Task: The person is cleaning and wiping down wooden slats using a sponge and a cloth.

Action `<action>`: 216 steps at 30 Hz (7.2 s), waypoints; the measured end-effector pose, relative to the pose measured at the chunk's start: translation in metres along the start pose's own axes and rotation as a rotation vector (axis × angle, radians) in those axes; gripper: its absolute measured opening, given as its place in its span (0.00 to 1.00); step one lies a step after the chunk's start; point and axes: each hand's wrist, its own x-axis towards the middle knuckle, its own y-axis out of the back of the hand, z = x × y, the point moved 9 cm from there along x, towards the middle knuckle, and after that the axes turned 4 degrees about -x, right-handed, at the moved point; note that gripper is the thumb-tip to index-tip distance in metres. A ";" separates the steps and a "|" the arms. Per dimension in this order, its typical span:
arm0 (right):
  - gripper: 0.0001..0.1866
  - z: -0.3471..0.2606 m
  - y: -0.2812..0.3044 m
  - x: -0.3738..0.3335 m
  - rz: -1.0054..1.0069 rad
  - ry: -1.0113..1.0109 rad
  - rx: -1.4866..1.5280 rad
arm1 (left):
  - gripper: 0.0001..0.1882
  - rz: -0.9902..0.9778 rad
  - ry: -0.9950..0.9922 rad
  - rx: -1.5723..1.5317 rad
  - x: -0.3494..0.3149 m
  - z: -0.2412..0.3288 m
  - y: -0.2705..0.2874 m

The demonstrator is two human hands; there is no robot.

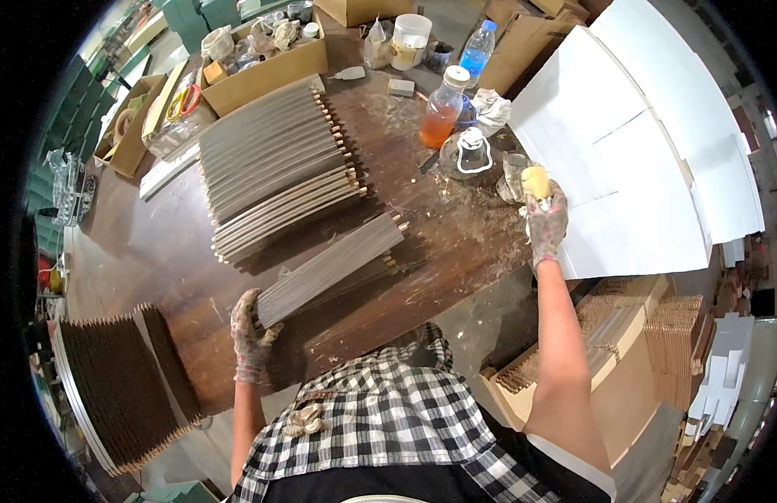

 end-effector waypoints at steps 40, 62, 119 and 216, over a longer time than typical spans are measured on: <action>0.18 -0.282 -0.099 -0.270 -0.526 0.327 0.774 | 0.37 0.056 -0.073 -0.081 -0.001 -0.004 -0.006; 0.17 -0.127 -0.099 -0.167 -0.416 -0.029 0.722 | 0.40 -0.396 -0.131 0.387 0.055 0.065 -0.033; 0.22 -0.248 -0.070 -0.139 -0.612 0.490 0.037 | 0.21 -0.214 -0.271 0.049 -0.011 0.073 -0.046; 0.17 -0.302 -0.108 -0.204 -0.490 0.656 0.514 | 0.52 -0.134 -0.050 0.213 0.042 0.067 -0.003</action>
